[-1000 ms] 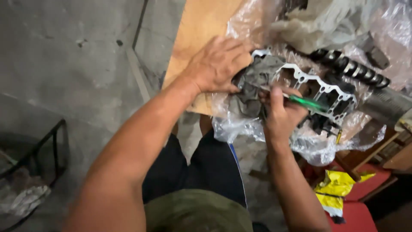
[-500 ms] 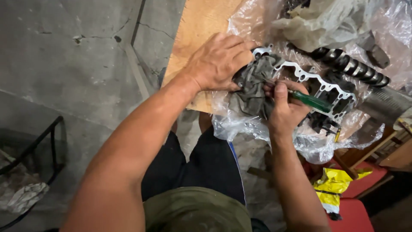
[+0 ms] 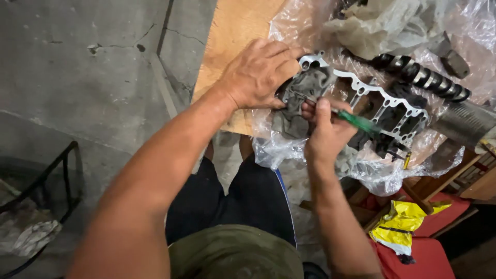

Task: Cleaning an engine component by scraping residue with a tool and wiping it with a cloth on a workbench

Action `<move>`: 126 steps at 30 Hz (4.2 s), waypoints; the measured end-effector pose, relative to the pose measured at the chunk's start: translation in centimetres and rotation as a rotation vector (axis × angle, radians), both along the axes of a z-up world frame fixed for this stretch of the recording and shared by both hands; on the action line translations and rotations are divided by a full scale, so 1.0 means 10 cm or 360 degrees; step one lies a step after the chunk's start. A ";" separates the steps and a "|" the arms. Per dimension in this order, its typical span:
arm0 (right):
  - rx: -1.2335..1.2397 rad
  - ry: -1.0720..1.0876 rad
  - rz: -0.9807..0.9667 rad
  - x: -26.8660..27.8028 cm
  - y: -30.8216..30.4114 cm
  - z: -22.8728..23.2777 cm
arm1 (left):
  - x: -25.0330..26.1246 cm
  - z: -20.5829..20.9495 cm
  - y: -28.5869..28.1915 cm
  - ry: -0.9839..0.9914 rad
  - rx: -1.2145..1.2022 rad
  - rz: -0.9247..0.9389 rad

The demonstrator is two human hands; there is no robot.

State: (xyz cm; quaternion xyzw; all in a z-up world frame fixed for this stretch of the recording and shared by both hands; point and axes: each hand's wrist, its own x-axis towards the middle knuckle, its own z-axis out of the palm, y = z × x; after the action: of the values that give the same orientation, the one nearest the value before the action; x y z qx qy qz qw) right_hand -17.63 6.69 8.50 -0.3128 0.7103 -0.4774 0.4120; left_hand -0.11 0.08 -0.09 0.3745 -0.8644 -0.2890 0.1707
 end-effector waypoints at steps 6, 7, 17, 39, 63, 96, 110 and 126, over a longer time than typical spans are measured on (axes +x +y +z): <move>0.0051 0.0331 0.1008 -0.32 -0.48 0.27 | -0.01 0.12 -0.04 0.0000 -0.0003 -0.0034; 0.0143 0.0382 0.1297 -0.39 -0.58 0.29 | 0.00 0.14 -0.05 0.0000 0.0106 -0.0037; -0.0230 0.0521 0.1342 -0.51 -0.35 0.06 | -0.02 0.11 -0.01 -0.0003 0.0068 0.0011; -0.0087 0.1542 0.2269 -0.12 -0.82 0.39 | 0.03 0.13 -0.06 0.0121 -0.0130 0.0031; -0.0263 0.0917 0.1023 -0.26 -0.23 0.03 | 0.00 0.10 -0.02 0.0053 -0.0076 0.0025; -0.0572 0.0446 0.0827 -0.89 -0.42 0.50 | -0.04 0.11 -0.09 -0.0206 0.0037 -0.0094; -0.0202 0.0353 0.1363 -0.68 -0.35 0.17 | 0.03 -0.02 -0.03 0.0090 -0.0211 0.0038; 0.0222 0.1212 0.2828 -0.20 -1.02 0.43 | 0.03 -0.05 0.00 0.0112 -0.0179 0.0030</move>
State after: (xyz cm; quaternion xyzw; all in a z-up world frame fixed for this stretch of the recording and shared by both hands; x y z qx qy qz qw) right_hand -19.67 -3.54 12.78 -0.8441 0.3273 0.1846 0.3824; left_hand 0.17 0.11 -0.63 0.3619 -0.8692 -0.2514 0.2243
